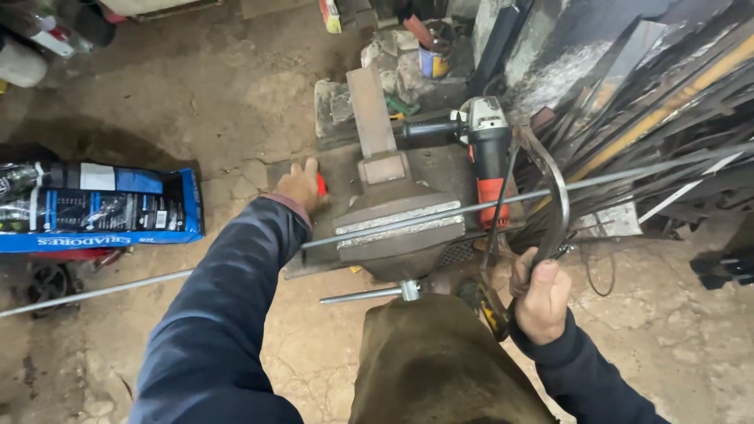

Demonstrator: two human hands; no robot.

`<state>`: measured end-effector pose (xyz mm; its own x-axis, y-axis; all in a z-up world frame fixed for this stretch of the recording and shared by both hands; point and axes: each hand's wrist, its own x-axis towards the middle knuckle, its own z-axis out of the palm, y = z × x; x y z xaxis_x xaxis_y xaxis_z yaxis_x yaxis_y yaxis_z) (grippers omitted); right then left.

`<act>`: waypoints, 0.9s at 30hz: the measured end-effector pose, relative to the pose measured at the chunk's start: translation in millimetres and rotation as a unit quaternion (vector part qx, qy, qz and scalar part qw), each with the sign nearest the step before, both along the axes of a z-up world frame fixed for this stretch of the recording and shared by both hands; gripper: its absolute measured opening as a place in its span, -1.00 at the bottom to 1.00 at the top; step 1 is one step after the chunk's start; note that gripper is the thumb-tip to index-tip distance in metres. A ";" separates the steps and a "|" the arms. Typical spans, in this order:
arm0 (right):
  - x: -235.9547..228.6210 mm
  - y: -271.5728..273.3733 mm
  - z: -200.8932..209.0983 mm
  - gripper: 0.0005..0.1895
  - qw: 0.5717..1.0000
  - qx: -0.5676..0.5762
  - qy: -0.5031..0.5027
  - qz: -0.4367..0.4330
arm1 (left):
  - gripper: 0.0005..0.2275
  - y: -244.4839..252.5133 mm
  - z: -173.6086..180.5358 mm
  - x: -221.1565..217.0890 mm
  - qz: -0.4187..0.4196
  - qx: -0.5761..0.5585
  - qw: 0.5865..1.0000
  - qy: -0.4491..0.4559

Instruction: Measure a metal rod with a tape measure and cut it using a hacksaw and an angle grinder.

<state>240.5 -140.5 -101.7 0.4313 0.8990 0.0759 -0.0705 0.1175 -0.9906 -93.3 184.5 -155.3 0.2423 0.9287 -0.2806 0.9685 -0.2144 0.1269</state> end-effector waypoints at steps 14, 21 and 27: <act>20.7 15.3 13.1 -0.45 0.959 -0.043 0.194 0.200 | -0.87 -299.6 94.6 97.1 -0.161 0.146 0.907 -0.360; 41.6 30.9 35.7 -0.41 0.939 -0.095 0.235 0.230 | -0.36 -439.1 -35.3 175.8 -0.136 0.077 0.907 -0.390; 38.4 37.9 69.1 -0.42 0.945 -0.112 0.188 0.244 | -0.33 -460.9 -34.6 211.1 -0.084 0.171 0.865 -0.465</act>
